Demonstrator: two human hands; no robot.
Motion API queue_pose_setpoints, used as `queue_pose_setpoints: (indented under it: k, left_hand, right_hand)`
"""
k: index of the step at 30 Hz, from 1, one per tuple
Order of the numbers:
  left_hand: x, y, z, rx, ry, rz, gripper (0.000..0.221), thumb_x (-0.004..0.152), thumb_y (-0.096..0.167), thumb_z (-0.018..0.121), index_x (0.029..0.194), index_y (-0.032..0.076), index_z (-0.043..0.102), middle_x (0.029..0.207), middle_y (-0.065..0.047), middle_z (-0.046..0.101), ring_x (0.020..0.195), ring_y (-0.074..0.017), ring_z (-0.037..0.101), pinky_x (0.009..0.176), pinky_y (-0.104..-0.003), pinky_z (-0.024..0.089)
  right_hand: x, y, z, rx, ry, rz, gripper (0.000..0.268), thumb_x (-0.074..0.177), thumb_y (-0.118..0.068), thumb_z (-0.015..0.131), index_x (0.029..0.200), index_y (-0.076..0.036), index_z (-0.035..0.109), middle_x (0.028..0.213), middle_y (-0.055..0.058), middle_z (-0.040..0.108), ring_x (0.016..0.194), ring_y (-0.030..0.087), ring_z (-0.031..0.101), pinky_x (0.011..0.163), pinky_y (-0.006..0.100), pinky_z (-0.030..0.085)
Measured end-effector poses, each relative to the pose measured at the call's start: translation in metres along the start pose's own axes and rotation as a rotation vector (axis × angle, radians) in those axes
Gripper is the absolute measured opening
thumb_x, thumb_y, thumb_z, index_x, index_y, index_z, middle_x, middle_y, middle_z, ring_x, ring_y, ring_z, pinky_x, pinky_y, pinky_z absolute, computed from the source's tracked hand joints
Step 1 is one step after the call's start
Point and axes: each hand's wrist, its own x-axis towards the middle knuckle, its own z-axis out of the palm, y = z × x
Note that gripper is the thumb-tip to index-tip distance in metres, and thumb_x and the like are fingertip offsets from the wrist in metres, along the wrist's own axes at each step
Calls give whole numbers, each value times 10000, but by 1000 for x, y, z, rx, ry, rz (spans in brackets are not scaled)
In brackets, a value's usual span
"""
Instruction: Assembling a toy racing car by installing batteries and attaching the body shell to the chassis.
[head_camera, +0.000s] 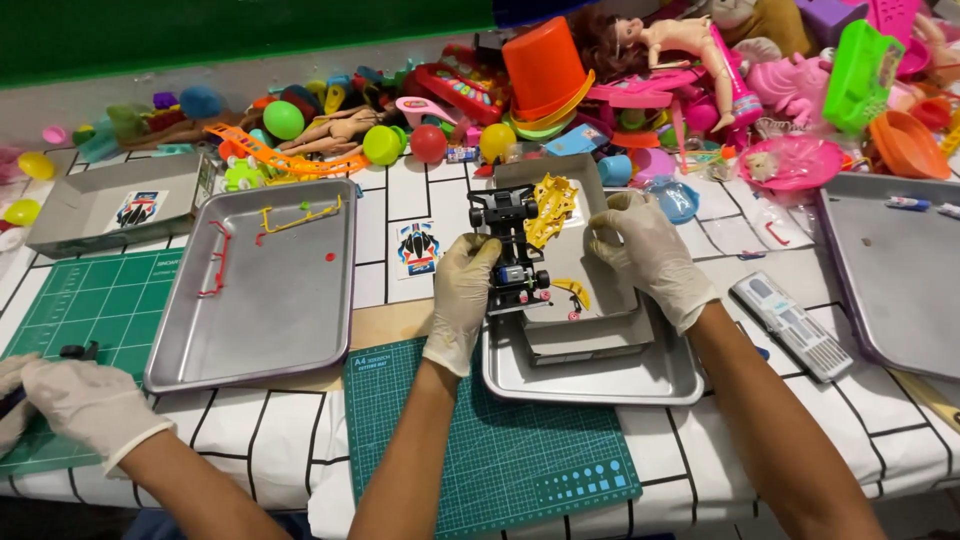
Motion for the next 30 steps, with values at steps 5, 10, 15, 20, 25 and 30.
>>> queue_pose_setpoints:
  k: [5,10,15,20,25,30]
  left_hand:
    - [1,-10,0,0,-25,-2,177,896,147,724,1046,69,669,817,21,614,801,-84,533,744,-205,457]
    - [-6,-9,2,80,-77,86,237,864,112,773,1076,65,677,852,-28,653,841,-104,586,797,-257,513]
    - [-22,6,9,93,-140,110,220,868,141,778,1065,91,691,846,-32,672,836,-122,600,797,-291,537]
    - [-31,10,12,124,-199,118,302,834,179,813,1102,113,691,840,-34,697,824,-125,627,803,-311,562]
    - [-34,1,11,131,-294,185,519,855,138,775,1333,142,573,831,-57,706,751,-148,671,748,-283,573]
    - [-31,-10,8,63,-304,271,573,904,113,730,1438,122,522,1408,-122,565,892,-155,661,862,-366,585]
  right_hand:
    - [-9,10,6,121,16,15,212,875,-250,789,1083,-216,760,1271,103,603,1218,349,609,974,472,578]
    - [-18,7,3,70,186,-29,282,892,-201,783,1163,-254,722,1221,22,618,1234,252,604,974,418,574]
    - [-27,-25,-26,219,367,-265,300,903,-150,811,1190,-202,739,1194,96,645,1218,331,597,948,462,557]
    - [-37,-33,-23,790,124,-156,417,880,-339,820,1213,-104,729,1054,127,739,1002,263,709,866,384,581]
    - [-38,-19,-2,871,74,-59,253,857,-261,866,1031,-107,767,884,87,700,831,180,659,828,333,555]
    - [-39,-41,-19,1011,15,-25,222,871,-224,848,1014,-71,772,894,85,682,843,140,628,820,341,561]
